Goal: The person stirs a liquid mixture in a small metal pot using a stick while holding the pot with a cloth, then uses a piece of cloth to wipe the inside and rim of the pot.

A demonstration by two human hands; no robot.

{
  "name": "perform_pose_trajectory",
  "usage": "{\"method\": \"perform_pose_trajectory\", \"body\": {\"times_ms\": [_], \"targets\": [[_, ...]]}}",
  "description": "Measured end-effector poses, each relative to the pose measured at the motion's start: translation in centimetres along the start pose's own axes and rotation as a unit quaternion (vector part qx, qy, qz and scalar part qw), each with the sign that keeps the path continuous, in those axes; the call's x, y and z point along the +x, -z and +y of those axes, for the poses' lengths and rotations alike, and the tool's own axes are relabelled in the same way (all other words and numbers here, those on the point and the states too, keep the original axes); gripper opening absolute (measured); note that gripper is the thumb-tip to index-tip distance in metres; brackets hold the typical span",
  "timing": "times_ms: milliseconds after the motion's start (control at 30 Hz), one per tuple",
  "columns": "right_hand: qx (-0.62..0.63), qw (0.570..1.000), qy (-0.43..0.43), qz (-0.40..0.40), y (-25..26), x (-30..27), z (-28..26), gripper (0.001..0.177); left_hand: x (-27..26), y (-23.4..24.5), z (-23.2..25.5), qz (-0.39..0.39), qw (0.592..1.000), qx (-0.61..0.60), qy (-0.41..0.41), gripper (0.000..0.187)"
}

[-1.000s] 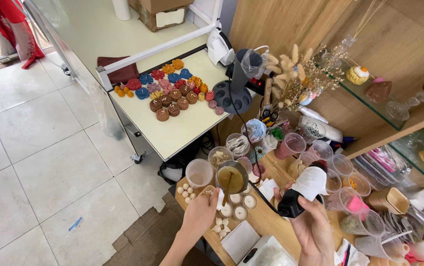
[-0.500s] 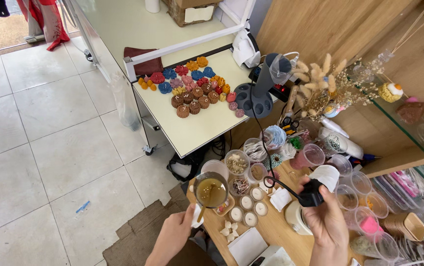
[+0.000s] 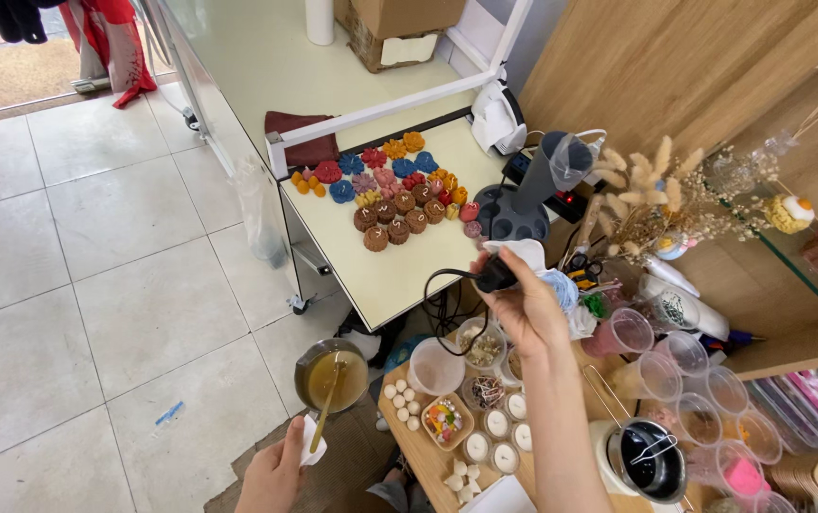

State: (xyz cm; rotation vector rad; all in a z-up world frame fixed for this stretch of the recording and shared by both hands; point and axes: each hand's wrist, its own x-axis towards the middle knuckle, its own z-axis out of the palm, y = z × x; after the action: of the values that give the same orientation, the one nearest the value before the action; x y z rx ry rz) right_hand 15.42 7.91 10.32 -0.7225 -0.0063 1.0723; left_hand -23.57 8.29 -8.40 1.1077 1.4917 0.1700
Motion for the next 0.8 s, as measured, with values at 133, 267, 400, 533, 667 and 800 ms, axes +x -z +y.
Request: {"method": "perform_pose_trajectory", "body": {"times_ms": [133,267,400,533,667,800], "targets": [[-0.099,0.995,0.015,0.005,-1.6,1.7,4.3,0.039,2.0,1.1,-1.0,0.015,0.998,-0.053,0.033,0.077],[-0.085,0.996,0.017,0.000,-3.8,1.8,7.9,0.042,3.3,2.4,-1.8,0.004,0.993,-0.108,0.046,0.076],[-0.187,0.976,0.110,0.004,-6.6,1.9,10.7,0.043,4.0,3.0,-2.5,0.032,0.993,-0.102,0.044,0.083],[-0.156,0.977,0.145,0.032,-7.0,4.1,12.5,0.046,5.0,3.7,-3.3,0.047,0.995,-0.084,0.036,0.083],[-0.183,0.972,0.127,0.076,-2.2,8.6,14.9,0.032,5.9,3.9,-4.5,0.061,0.987,-0.145,0.035,0.072],[-0.181,0.972,0.067,0.137,4.2,13.9,18.1,0.029,7.5,3.8,-4.9,0.079,0.982,-0.165,0.040,0.071]]}}
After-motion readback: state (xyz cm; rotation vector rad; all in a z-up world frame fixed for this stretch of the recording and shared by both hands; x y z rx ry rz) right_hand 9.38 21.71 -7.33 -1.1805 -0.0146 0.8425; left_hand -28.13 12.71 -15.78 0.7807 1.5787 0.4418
